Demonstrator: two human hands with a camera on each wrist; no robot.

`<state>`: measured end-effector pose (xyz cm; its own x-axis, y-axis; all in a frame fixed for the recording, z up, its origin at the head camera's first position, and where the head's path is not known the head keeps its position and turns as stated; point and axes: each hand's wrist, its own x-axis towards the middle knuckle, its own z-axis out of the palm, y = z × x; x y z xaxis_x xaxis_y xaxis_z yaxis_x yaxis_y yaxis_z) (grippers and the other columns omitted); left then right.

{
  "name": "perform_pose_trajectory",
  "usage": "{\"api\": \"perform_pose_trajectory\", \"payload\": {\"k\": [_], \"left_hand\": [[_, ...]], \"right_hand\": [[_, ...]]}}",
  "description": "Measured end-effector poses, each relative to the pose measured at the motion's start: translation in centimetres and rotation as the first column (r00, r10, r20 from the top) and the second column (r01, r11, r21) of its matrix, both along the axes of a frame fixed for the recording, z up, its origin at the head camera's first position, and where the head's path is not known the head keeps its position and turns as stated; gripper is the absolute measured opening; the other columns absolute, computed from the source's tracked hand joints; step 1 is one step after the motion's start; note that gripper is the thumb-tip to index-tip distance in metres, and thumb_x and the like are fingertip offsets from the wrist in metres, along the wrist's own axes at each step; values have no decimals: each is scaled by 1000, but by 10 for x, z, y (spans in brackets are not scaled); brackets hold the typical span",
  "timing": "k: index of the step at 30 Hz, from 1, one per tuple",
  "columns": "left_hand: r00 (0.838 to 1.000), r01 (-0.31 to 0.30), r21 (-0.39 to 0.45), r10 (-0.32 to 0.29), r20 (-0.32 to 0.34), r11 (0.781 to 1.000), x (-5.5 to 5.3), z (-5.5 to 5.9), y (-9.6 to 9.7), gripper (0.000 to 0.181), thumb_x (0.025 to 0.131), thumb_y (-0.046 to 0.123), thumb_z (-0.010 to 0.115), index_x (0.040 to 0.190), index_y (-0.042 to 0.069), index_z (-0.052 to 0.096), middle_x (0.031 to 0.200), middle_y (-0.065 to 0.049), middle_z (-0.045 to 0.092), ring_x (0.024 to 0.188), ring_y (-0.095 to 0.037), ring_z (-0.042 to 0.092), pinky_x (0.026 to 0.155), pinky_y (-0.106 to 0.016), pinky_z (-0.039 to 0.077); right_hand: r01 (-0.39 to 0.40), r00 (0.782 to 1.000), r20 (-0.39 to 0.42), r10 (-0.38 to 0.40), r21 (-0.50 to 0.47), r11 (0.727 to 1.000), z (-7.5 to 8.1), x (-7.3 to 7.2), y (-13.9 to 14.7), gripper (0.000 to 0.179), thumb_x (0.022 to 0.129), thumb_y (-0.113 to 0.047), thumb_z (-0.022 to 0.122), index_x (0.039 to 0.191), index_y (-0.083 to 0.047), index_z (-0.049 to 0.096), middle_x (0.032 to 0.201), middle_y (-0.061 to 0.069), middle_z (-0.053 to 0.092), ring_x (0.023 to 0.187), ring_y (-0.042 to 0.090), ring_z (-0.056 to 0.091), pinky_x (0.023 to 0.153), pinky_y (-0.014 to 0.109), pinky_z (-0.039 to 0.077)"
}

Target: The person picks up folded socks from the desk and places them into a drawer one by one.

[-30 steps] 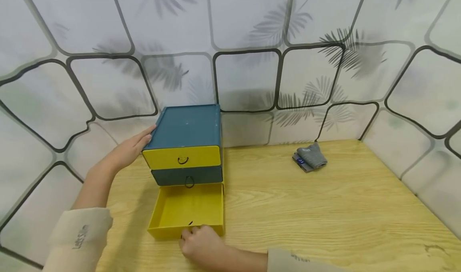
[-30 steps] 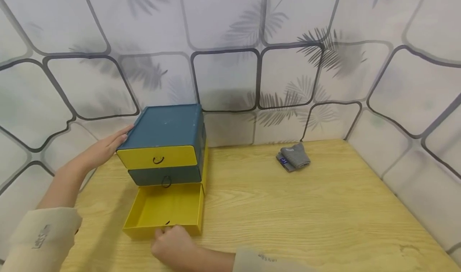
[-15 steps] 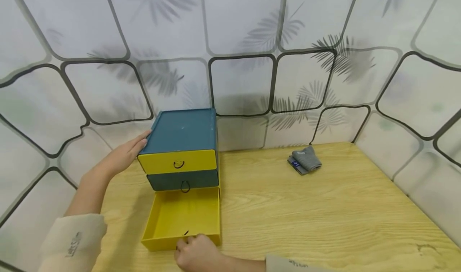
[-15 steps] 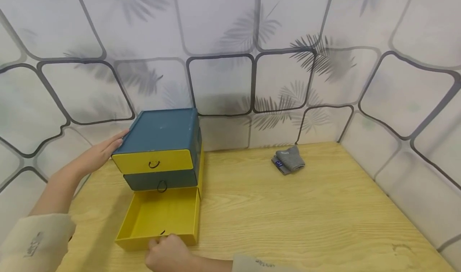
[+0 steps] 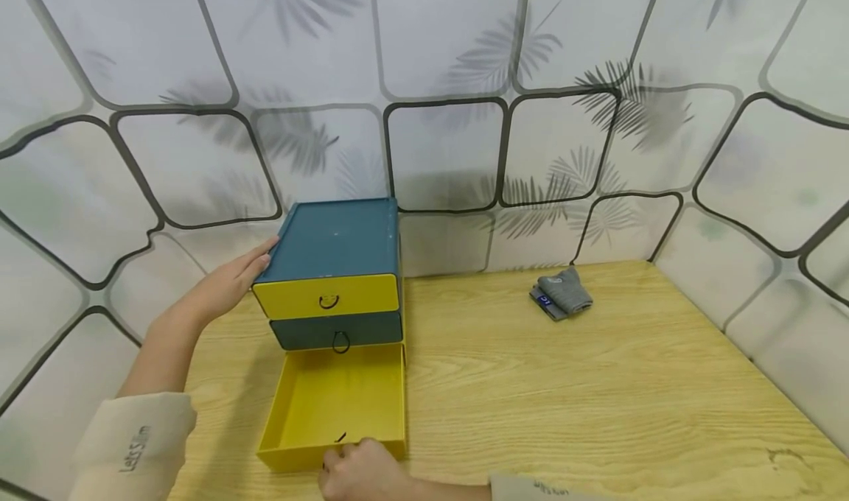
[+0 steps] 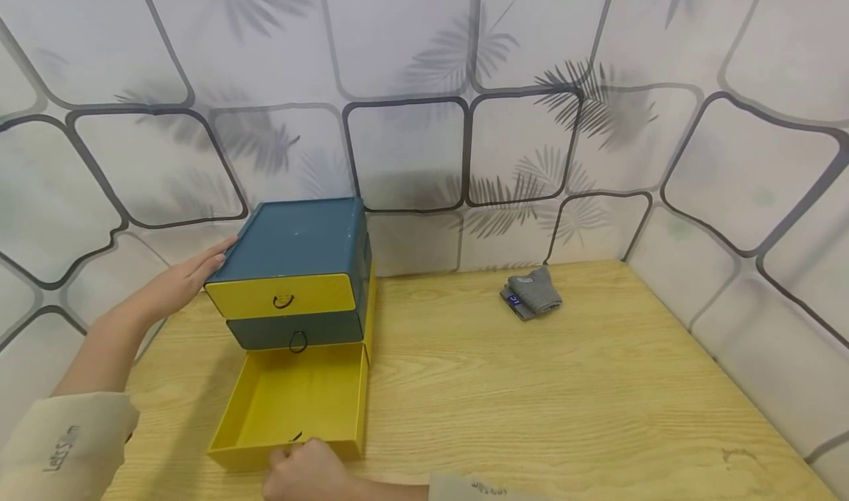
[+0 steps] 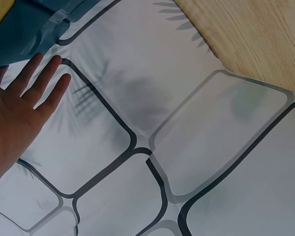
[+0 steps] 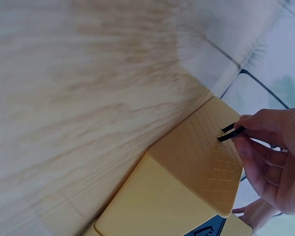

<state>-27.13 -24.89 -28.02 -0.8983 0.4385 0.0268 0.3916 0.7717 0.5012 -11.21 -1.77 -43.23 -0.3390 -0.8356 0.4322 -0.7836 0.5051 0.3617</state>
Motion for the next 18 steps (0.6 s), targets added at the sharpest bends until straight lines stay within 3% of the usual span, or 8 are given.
{"api": "perform_pose_trajectory", "payload": {"k": [7,13,18], "left_hand": [[1000,2,4,-3,2,1000,1,1,0,60,101,44,17,149,10,4,149,-23,7,132,-46,7,101,-62,9],[1000,-2,-6,2,6,1000,0,0,0,60,101,44,17,149,12,4,149,-23,7,131,-47,8,100,-64,10],[1000,-10,-11,10,19,1000,-2,0,0,60,100,45,16,149,14,3,149,-24,8,130,-49,9,98,-66,10]], "right_hand": [[32,995,90,-39,79,996,7,8,-3,52,96,-47,40,50,-23,39,56,-13,37,42,-2,17,34,13,9],[24,999,45,-26,57,998,6,9,-4,52,95,-45,41,49,-24,36,54,-13,34,42,-1,13,34,14,7],[15,996,82,-21,77,997,8,9,-3,48,95,-44,43,51,-24,41,55,-13,37,42,-1,15,33,13,8]]}}
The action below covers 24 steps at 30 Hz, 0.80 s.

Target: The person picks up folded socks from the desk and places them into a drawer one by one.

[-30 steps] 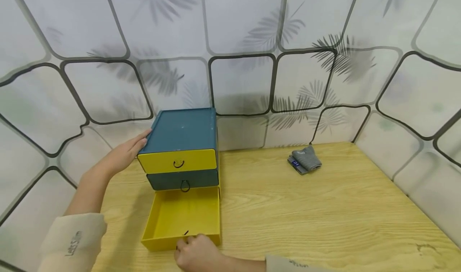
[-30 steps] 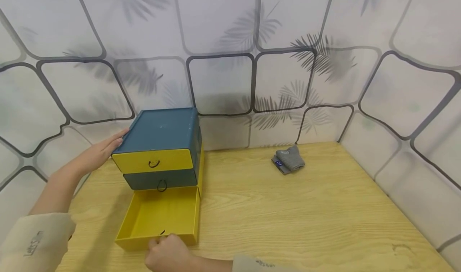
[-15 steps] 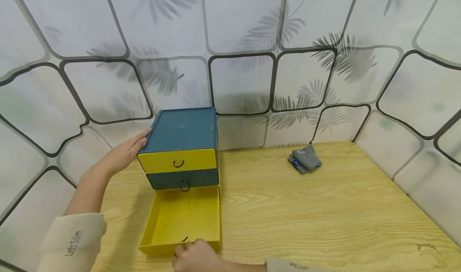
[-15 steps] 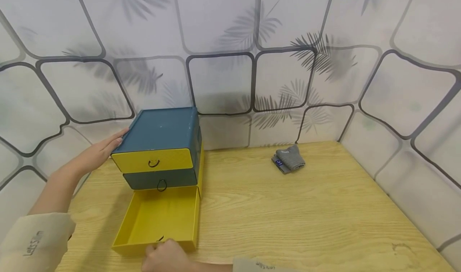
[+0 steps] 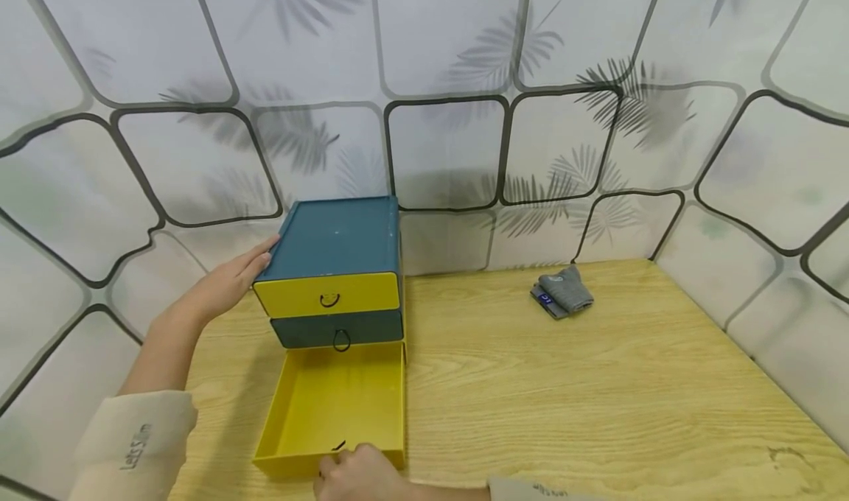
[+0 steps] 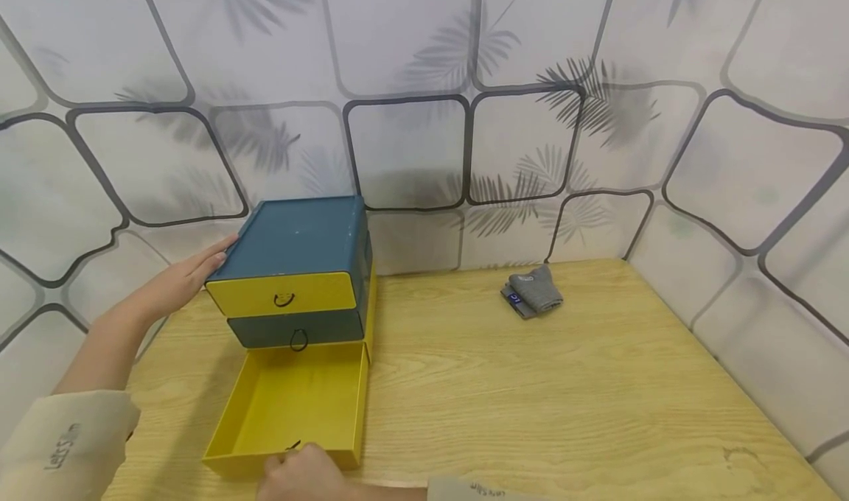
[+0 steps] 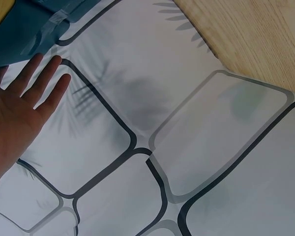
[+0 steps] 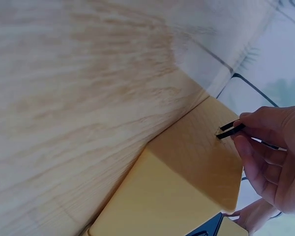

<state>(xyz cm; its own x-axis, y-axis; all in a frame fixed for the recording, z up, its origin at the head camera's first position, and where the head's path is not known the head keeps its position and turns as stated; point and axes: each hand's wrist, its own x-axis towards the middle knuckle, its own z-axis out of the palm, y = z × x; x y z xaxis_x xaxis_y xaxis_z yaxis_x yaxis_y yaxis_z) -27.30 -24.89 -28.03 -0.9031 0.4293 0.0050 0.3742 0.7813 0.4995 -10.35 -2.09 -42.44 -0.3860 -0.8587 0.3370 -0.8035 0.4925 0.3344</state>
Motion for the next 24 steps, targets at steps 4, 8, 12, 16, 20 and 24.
{"api": "perform_pose_trajectory", "payload": {"k": [4,8,12,16,20,24], "left_hand": [[1000,-7,0,7,1,1000,0,1,-1,61,100,47,16,149,14,3,149,-24,8,130,-49,8,98,-66,10],[1000,-11,1,11,0,1000,0,1,-2,61,100,47,16,149,14,3,149,-23,7,131,-48,7,99,-65,9],[1000,-7,6,7,-7,1000,1,1,-2,61,100,46,16,149,13,3,150,-22,6,132,-46,6,101,-63,8],[1000,-4,9,4,-6,1000,1,2,0,61,100,46,17,149,13,4,149,-22,7,132,-46,7,101,-63,9],[1000,-8,18,8,-1,1000,2,1,1,60,100,46,17,149,14,5,149,-22,8,132,-46,7,101,-63,9],[1000,-10,22,10,-5,1000,3,0,0,60,100,45,17,149,12,5,149,-22,8,132,-46,7,101,-63,9]], "right_hand": [[-31,999,25,32,-16,999,5,-3,4,39,95,-41,45,61,-25,53,60,-14,43,43,-2,24,35,12,12],[-70,995,70,77,-88,994,12,-4,15,26,93,-36,51,72,-25,61,64,-14,45,47,-3,30,37,10,14],[-85,992,74,99,-166,982,18,-6,32,14,86,-24,62,71,-24,62,62,-13,44,47,-2,29,39,8,14],[-55,995,62,75,-272,961,24,-9,58,9,81,-22,69,73,-22,66,65,-13,52,50,-3,43,42,5,25],[27,996,94,9,-373,928,27,-18,94,4,79,-20,71,76,-19,69,71,-12,59,57,-1,54,46,6,38],[137,990,97,-106,-423,896,29,-39,136,4,75,-16,73,76,-18,69,72,-11,61,53,-1,52,42,8,36]]}}
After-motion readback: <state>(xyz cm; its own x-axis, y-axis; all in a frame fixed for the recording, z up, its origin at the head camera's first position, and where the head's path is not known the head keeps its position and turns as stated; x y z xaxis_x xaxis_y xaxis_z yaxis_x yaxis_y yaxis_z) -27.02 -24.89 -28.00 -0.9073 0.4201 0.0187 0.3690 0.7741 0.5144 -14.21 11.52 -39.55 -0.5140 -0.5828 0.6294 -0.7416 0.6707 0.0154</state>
